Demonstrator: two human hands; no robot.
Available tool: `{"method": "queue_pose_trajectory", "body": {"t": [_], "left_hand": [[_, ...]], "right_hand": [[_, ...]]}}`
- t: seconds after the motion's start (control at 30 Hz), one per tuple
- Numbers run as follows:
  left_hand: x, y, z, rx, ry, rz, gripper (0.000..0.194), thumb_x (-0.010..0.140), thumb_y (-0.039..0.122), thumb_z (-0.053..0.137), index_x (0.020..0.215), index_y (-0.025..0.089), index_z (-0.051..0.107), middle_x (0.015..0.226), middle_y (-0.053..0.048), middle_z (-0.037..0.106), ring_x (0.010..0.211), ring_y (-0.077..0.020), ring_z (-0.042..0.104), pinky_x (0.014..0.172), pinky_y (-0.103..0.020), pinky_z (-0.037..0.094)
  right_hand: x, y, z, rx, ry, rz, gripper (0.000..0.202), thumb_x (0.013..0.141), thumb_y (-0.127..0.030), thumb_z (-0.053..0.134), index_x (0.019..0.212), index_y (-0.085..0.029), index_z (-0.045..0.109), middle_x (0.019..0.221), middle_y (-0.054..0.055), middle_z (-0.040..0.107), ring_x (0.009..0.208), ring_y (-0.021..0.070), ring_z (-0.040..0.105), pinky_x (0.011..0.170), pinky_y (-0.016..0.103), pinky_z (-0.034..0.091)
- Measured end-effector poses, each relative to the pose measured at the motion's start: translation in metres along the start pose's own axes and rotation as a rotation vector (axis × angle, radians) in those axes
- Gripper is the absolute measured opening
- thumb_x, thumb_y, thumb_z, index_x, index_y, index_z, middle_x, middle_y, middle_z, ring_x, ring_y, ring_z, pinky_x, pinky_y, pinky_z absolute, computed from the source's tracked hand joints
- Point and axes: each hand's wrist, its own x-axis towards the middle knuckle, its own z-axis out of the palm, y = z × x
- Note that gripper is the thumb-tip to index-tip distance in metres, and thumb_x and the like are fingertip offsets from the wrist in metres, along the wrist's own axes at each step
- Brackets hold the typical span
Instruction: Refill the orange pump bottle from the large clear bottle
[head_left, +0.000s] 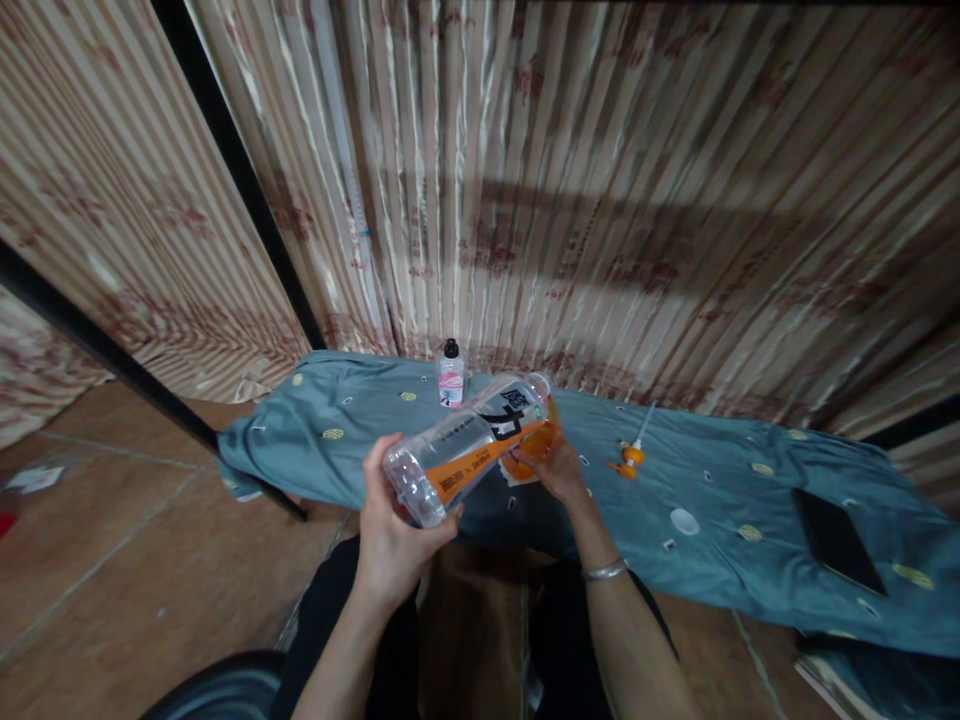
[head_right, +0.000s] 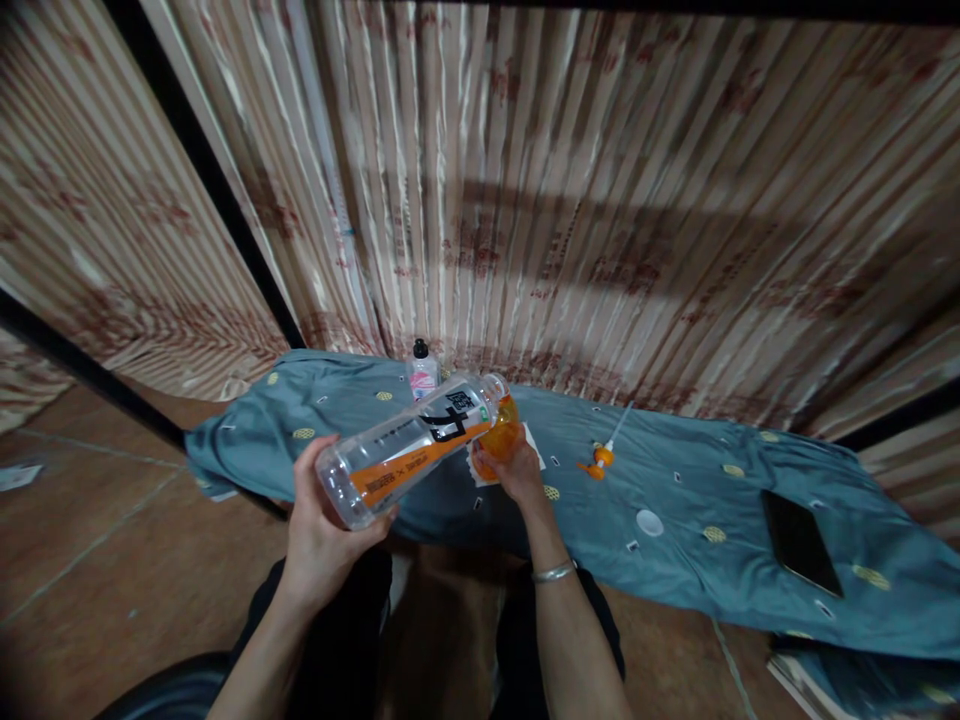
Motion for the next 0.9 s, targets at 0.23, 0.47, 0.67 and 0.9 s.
{"method": "queue_pose_trajectory", "body": {"t": [0.23,0.47,0.67,0.9], "left_hand": [[-0.001,0.000,0.000,0.030,-0.001,0.014,0.086,0.056,0.032,0.084,0.132,0.024,0.044,0.113,-0.004,0.061,0.093,-0.0219,0.069,0.080,-0.034,0.059],[-0.001,0.002,0.000,0.019,0.012,0.008,0.087,0.054,0.031,0.086,0.131,0.024,0.045,0.113,-0.004,0.060,0.094,-0.0226,0.069,0.081,-0.034,0.060],[0.000,0.000,-0.002,0.025,0.008,0.026,0.086,0.055,0.032,0.087,0.131,0.024,0.046,0.113,-0.004,0.060,0.094,-0.0232,0.070,0.080,-0.035,0.061],[0.004,-0.013,-0.011,0.086,-0.052,0.097,0.090,0.058,0.035,0.094,0.133,0.026,0.044,0.115,-0.004,0.061,0.093,-0.0219,0.071,0.079,-0.034,0.062]], "right_hand": [[0.000,-0.003,-0.001,0.010,-0.002,0.006,0.060,0.073,-0.042,0.084,0.124,-0.027,0.056,0.111,0.007,0.079,0.112,0.0375,0.076,0.101,0.056,0.059],[-0.002,-0.006,-0.002,0.008,0.010,0.005,0.056,0.074,-0.037,0.086,0.122,-0.026,0.058,0.108,0.009,0.079,0.111,0.0408,0.077,0.098,0.057,0.060],[-0.003,-0.009,-0.002,0.000,-0.009,0.032,0.059,0.074,-0.038,0.085,0.125,-0.025,0.059,0.103,0.006,0.078,0.109,0.0371,0.077,0.097,0.053,0.060],[-0.005,-0.013,-0.001,0.011,0.007,0.014,0.064,0.074,-0.036,0.083,0.131,-0.022,0.058,0.105,0.005,0.077,0.109,0.0342,0.077,0.097,0.048,0.060]]}}
